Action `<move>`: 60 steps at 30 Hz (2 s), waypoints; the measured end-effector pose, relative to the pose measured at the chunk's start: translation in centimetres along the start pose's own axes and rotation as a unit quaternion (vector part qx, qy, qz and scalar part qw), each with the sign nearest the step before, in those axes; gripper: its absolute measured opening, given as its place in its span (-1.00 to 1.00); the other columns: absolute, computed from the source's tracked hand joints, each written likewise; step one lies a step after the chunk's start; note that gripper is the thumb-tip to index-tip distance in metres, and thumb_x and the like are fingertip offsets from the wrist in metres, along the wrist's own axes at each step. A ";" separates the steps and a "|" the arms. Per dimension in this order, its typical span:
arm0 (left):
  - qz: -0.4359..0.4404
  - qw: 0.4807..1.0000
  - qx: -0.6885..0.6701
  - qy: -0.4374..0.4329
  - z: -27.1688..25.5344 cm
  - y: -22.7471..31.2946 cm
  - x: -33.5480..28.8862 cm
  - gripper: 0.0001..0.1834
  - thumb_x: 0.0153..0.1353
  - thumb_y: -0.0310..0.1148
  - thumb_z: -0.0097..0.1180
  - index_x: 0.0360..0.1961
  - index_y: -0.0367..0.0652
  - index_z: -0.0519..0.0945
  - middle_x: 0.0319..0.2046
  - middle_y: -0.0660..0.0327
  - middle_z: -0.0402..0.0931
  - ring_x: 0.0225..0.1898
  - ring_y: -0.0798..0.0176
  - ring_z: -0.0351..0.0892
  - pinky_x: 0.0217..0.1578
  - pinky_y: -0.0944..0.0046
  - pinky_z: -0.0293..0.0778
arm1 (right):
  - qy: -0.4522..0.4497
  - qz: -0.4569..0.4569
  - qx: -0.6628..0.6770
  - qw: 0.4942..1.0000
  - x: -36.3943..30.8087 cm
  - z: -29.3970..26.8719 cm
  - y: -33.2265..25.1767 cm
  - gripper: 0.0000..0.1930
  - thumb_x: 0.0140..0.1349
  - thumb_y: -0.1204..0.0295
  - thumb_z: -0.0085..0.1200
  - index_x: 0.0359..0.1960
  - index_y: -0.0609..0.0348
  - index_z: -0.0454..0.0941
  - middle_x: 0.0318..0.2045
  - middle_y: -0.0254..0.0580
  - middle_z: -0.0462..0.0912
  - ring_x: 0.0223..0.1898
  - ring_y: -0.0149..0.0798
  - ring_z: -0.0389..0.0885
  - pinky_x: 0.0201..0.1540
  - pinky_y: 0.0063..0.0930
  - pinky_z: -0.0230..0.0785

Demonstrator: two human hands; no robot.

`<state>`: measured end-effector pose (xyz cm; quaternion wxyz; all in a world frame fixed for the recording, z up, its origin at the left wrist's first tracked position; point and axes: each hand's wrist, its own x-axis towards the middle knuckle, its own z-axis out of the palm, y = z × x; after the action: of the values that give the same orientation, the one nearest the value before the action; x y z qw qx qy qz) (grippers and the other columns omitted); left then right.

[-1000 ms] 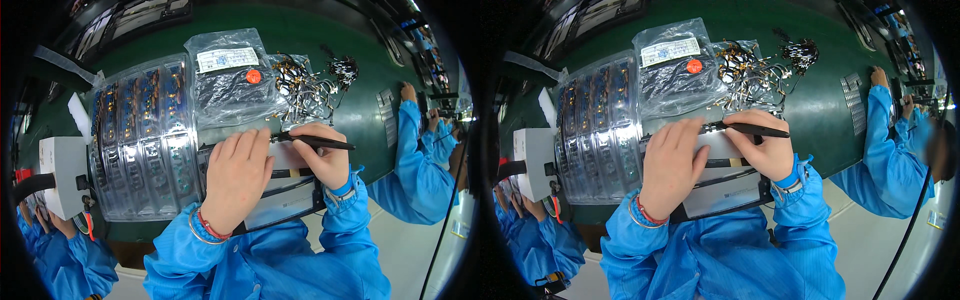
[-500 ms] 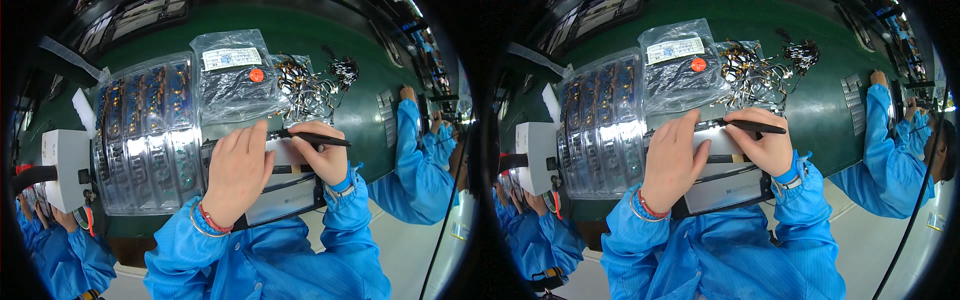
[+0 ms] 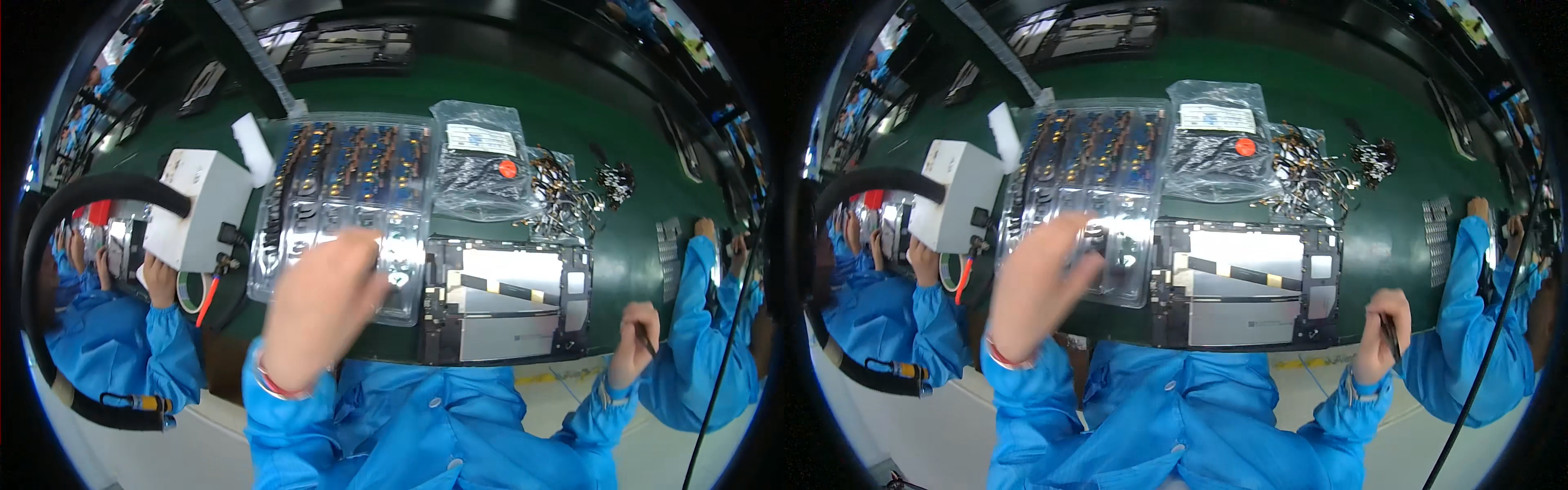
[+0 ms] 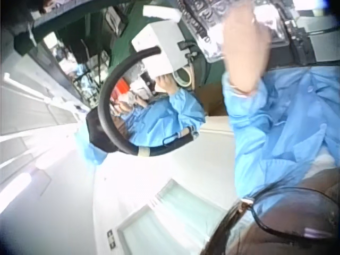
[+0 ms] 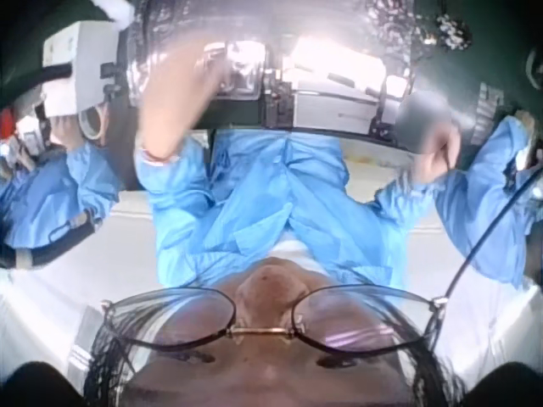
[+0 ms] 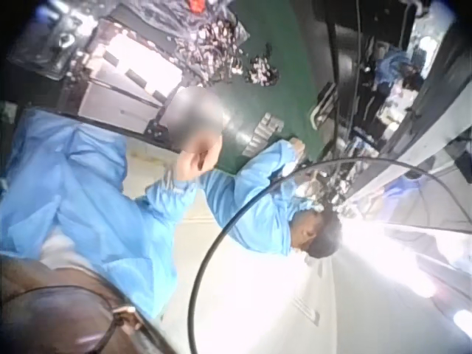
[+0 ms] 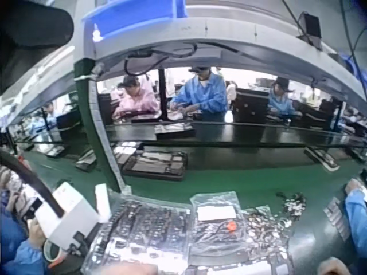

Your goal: Assembling electronic components and ribbon cables inside a tablet device.

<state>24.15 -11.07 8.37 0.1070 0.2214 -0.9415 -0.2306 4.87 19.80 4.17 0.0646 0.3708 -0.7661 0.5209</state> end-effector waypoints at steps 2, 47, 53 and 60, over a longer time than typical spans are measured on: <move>0.083 0.981 0.090 0.152 -1.5 -4.5 1.5 -0.73 -0.01 -0.43 0.12 -0.22 -0.22 0.48 -0.29 0.07 0.49 -0.23 0.00 0.48 -0.23 0.15 0.42 | 0.026 0.004 0.007 1.000 -1.6 -0.1 -0.5 -0.94 0.11 0.65 -0.15 -0.47 0.25 0.34 -0.48 -0.24 0.36 -0.42 -0.44 0.30 -0.39 -0.64 0.12; 0.523 0.826 -0.078 0.194 5.5 2.0 -3.3 -0.80 -0.12 -0.49 0.11 -0.37 -0.14 0.57 -0.35 0.27 0.51 -0.29 0.30 0.52 -0.25 0.36 0.50 | -0.232 0.376 0.526 0.727 -0.9 12.5 -7.1 -0.74 0.13 0.47 0.08 -0.16 0.35 0.50 -0.37 -0.17 0.61 -0.34 -0.42 0.55 -0.30 -0.60 0.39; 0.532 0.824 -0.095 0.167 6.3 2.2 -3.3 -0.79 -0.10 -0.47 0.15 -0.34 -0.14 0.57 -0.33 0.25 0.50 -0.29 0.26 0.53 -0.27 0.35 0.50 | -0.247 0.379 0.490 0.745 -1.0 11.8 -6.6 -0.74 0.14 0.40 0.09 -0.23 0.36 0.54 -0.38 -0.15 0.61 -0.37 -0.44 0.55 -0.32 -0.60 0.40; 0.286 0.932 -0.134 0.178 5.2 3.7 -2.8 -0.73 -0.11 -0.44 0.24 -0.31 -0.22 0.56 -0.27 0.16 0.50 -0.32 0.11 0.51 -0.35 0.25 0.46 | -0.153 0.288 0.341 0.882 -1.9 11.7 -8.4 -0.83 0.06 0.60 0.12 -0.27 0.35 0.56 -0.43 -0.17 0.63 -0.36 -0.41 0.60 -0.33 -0.63 0.44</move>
<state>23.68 -4.84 5.29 0.3627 -0.0364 -0.8908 -0.2711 14.94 9.30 4.36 -0.3367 0.2078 -0.6143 0.6827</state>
